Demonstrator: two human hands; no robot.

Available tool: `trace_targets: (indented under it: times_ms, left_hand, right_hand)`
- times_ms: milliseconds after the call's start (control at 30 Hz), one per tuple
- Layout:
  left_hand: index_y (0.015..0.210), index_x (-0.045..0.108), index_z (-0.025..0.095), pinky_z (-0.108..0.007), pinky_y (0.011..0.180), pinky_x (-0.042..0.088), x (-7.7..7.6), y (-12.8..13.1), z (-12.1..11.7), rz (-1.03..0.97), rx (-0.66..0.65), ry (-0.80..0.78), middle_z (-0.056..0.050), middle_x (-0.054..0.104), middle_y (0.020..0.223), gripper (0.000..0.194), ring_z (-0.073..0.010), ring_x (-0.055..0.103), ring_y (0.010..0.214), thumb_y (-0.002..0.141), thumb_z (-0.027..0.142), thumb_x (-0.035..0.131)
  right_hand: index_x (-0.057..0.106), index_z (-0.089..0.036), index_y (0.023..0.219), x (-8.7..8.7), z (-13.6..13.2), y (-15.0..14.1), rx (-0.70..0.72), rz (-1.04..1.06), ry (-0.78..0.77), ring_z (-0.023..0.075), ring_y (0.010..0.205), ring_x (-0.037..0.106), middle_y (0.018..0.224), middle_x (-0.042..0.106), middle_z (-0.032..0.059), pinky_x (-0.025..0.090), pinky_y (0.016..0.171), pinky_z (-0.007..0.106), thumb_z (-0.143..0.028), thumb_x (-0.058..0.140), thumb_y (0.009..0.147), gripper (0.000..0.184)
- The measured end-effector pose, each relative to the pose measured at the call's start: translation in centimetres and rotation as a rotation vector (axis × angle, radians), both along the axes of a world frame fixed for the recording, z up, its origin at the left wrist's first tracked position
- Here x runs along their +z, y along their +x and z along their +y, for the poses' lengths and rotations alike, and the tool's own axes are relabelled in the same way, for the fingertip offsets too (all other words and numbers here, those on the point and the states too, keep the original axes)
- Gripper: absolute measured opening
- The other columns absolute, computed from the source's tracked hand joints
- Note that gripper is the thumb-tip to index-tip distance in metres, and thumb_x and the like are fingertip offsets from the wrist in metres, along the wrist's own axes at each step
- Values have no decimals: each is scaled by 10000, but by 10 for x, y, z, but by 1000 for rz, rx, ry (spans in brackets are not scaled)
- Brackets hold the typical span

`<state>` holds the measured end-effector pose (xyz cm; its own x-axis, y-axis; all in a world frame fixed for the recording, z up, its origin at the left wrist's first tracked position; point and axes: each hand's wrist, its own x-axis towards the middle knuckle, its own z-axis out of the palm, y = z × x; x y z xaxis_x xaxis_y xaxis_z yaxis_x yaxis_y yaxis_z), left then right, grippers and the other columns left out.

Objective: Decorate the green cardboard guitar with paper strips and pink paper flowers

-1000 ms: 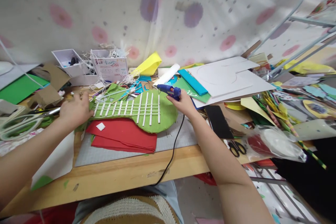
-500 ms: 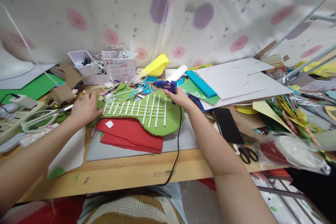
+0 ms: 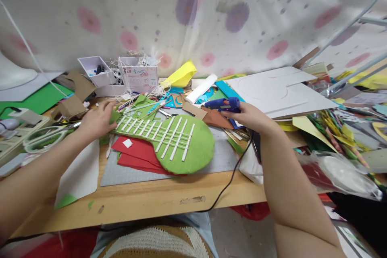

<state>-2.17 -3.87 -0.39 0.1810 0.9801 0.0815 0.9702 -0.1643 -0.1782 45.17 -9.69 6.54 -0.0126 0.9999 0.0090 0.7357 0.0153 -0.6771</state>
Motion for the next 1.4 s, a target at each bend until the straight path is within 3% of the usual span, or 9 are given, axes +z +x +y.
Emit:
trace_targets:
  times_ms: [167, 467, 600, 767, 967, 1067, 1200, 1300, 1400]
  left_hand:
    - [1486, 320, 157, -453, 924, 463, 4, -14, 28, -1, -51, 13, -192, 394, 1503, 725, -367, 622, 1099, 787, 241, 494]
    - [1527, 228, 150, -458, 928, 489, -3, 30, 23, -63, -144, -36, -203, 318, 1564, 801, -362, 627, 1122, 790, 241, 529]
    - [1536, 185, 124, -471, 1021, 438, -6, 32, 13, -118, -154, -11, -240, 224, 1596, 829, -387, 525, 1278, 791, 200, 539]
    - [1505, 233, 79, -502, 1154, 282, -13, 28, 15, -227, -149, 36, -272, 294, 1555, 824, -369, 310, 1445, 757, 151, 569]
    - [1388, 452, 158, -496, 1137, 319, 3, 13, 20, -454, -25, 280, -158, 569, 1350, 571, -320, 474, 1312, 826, 251, 490]
    - [1283, 555, 141, -497, 1113, 336, 9, 4, 22, -426, 34, 242, -160, 646, 1215, 503, -332, 549, 1210, 822, 336, 518]
    - [1252, 586, 154, -524, 1138, 278, 4, 1, 23, -297, -25, 101, -150, 673, 1196, 523, -348, 571, 1184, 777, 373, 573]
    - [1272, 572, 156, -529, 1154, 241, 1, 0, 23, -235, -36, 53, -149, 667, 1219, 566, -354, 560, 1201, 764, 403, 590]
    - [1280, 564, 176, -513, 1154, 245, 1, 0, 23, -230, -7, 57, -131, 667, 1224, 552, -339, 565, 1188, 781, 413, 575]
  right_hand:
    - [753, -248, 1042, -1, -2, 2, -2, 96, 43, 321, 1018, 674, 1047, 749, 70, 526, 926, 485, -573, 747, 693, 477]
    - [679, -151, 1086, -82, 74, -78, -10, 156, 22, 268, 950, 692, 1033, 743, 112, 532, 896, 458, -327, 741, 716, 415]
    - [642, -159, 1100, -97, 94, -84, 30, 93, 39, 261, 984, 682, 1103, 721, 118, 510, 938, 455, -231, 783, 647, 480]
    - [623, -152, 1075, -95, 94, -81, 102, 29, 23, 263, 974, 670, 1064, 706, 120, 504, 927, 443, -272, 784, 648, 472]
    - [498, -171, 1245, -87, 86, -71, -12, 66, 39, 245, 904, 659, 1065, 679, 113, 537, 804, 410, -356, 784, 640, 695]
    - [508, -209, 1267, -69, 79, -79, -14, -82, 236, 283, 1002, 619, 1139, 665, 127, 517, 833, 437, -336, 778, 648, 687]
    - [603, -189, 1180, -37, 70, -127, 117, -291, 439, 298, 1121, 567, 1168, 665, 136, 454, 939, 444, -304, 657, 791, 409]
    - [666, -199, 1060, -28, 73, -179, 358, -425, 216, 249, 1021, 616, 1061, 710, 94, 461, 881, 364, -297, 575, 868, 234]
    - [661, -185, 1121, -37, 89, -221, 337, -566, -19, 273, 1012, 644, 1097, 714, 126, 469, 834, 367, -311, 535, 902, 283]
